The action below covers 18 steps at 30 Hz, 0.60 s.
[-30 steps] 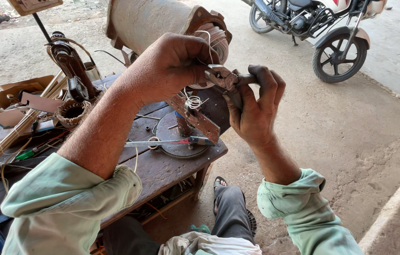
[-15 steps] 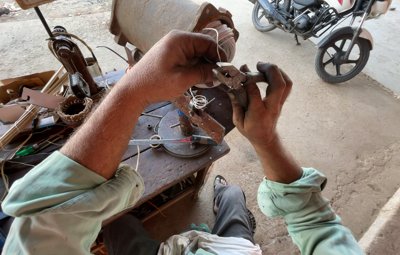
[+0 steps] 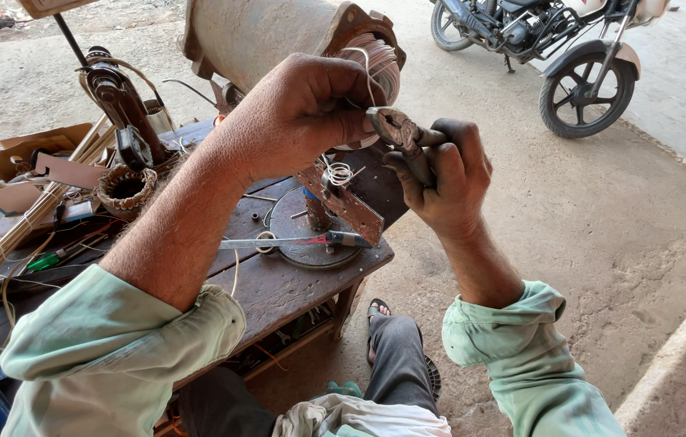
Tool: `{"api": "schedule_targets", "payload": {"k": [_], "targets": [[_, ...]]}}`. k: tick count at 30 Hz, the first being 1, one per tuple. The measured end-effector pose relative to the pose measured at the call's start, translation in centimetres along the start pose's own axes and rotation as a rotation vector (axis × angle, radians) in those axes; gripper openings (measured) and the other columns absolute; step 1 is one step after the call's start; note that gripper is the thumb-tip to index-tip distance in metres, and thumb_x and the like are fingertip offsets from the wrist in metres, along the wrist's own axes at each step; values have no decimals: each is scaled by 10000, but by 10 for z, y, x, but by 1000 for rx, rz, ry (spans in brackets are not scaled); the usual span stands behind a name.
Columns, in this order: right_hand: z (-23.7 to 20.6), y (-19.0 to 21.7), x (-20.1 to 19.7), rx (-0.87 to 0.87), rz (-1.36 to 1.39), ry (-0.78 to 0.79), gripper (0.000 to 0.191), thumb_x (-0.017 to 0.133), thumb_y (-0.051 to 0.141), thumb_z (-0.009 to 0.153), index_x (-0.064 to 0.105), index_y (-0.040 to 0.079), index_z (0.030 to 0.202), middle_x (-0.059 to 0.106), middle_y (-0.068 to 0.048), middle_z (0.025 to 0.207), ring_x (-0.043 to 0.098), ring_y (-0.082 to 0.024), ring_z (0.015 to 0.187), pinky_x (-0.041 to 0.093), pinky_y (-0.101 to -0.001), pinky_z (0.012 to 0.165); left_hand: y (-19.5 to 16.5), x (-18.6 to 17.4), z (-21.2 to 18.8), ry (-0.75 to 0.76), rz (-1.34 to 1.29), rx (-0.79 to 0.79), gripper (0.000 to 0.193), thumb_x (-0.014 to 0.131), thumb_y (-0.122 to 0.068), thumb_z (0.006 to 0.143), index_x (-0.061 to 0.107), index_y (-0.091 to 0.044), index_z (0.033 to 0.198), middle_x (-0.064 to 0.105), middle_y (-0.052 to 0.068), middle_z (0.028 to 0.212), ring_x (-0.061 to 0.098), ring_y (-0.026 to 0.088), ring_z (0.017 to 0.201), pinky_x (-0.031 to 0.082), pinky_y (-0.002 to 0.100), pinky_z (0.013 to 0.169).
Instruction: The person uses pliers to strip and bend copper wire on a cylindrical component mounted on a workbench. They then wrap the wire with black electrical tape and later handle a roll of yellow tape. The work is performed at a cluttered bench with a motorcycle visible in the background.
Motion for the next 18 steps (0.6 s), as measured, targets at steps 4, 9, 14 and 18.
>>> {"api": "schedule_targets", "payload": {"k": [4,9,14,18], "targets": [[-3,-4,-3,44,22,51,453,907,365,938,588,44,968,609,-116,1069,670,-232,865,556,-375,684,1,-1,0,-16,15,-23,50,681,-39,1020,679,-8,1059,698,-3,940,662,56,886,587,255,812],[-9,3,-8,16,-89,84,402,736,378,1065,651,-4,1155,528,-211,1394,583,-329,1221,511,-486,1004,-5,2,0,-36,104,-8,63,710,-57,1008,692,-17,1053,706,-3,921,660,54,866,573,257,782],[-20,0,-34,74,-213,150,458,653,434,1123,696,0,1263,466,-229,1521,500,-334,1362,424,-499,1142,-20,4,-4,-149,412,114,72,757,-106,972,739,-38,989,750,40,857,708,94,779,584,291,698],[-34,-3,-58,84,-356,278,456,688,460,1118,740,22,1235,501,-191,1464,461,-329,1373,372,-501,1152,-21,8,-3,-179,545,168,74,765,-121,948,758,-47,954,751,84,846,747,164,745,582,332,663]]}}
Point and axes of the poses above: each hand's wrist, its own z-axis towards the middle knuckle, its own x-axis out of the palm, y = z × x, the point moved 8 cm from there along z, towards the middle knuckle
